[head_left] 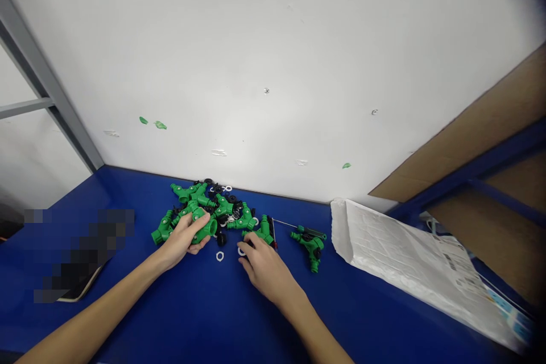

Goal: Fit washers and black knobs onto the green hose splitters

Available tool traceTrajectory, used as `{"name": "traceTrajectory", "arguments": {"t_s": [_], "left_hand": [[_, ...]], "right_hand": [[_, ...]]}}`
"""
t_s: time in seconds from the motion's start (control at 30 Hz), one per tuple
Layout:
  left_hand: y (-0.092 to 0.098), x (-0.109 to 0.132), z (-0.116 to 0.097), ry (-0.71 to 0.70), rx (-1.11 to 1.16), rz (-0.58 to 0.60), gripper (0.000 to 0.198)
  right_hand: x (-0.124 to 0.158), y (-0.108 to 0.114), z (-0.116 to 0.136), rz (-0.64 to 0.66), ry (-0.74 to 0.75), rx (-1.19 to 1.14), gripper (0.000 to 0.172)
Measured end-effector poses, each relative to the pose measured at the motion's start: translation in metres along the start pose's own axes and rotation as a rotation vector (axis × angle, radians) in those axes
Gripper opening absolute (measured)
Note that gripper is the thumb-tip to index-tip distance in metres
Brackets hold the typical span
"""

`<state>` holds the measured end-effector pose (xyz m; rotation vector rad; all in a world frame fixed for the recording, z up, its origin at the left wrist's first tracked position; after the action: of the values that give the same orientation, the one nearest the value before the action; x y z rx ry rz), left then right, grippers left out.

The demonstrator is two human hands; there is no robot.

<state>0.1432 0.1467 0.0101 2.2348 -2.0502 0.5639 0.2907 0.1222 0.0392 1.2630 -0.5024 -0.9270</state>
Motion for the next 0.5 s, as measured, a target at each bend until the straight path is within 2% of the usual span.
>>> {"name": "traceTrajectory", "arguments": {"t_s": [0.13, 0.2, 0.27, 0.33, 0.43, 0.5], "left_hand": [[-0.008, 0.005, -0.002, 0.044, 0.109, 0.076, 0.044], [-0.014, 0.005, -0.002, 0.042, 0.157, 0.155, 0.042], [-0.017, 0.004, -0.001, 0.044, 0.203, 0.209, 0.039], [-0.021, 0.003, 0.001, 0.047, 0.238, 0.243, 0.036], [-0.031, 0.003, 0.003, 0.060, 0.268, 0.288, 0.035], [-0.041, 0.002, 0.002, 0.071, 0.282, 0.317, 0.036]], "right_hand": [[0.000, -0.007, 0.000, 0.075, 0.043, 0.040, 0.019], [-0.001, -0.008, -0.003, 0.057, 0.028, 0.022, 0.018], [-0.003, -0.001, -0.004, -0.018, 0.012, -0.068, 0.020], [-0.007, 0.017, -0.003, -0.143, 0.016, -0.260, 0.019], [-0.015, 0.059, 0.003, -0.389, 0.074, -0.574, 0.008], [-0.021, 0.087, 0.011, -0.530, 0.142, -0.664, 0.007]]}}
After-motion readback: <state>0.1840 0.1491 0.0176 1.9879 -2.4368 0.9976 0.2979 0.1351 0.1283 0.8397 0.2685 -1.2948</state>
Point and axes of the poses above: each hand's wrist, its own x-axis away from the middle knuckle, its own y-axis out of the back of the hand, z = x × y, the point moved 10 cm from there along -x, towards the middle knuckle, and after that the axes turned 6 degrees about -z, right-handed, at the moved point
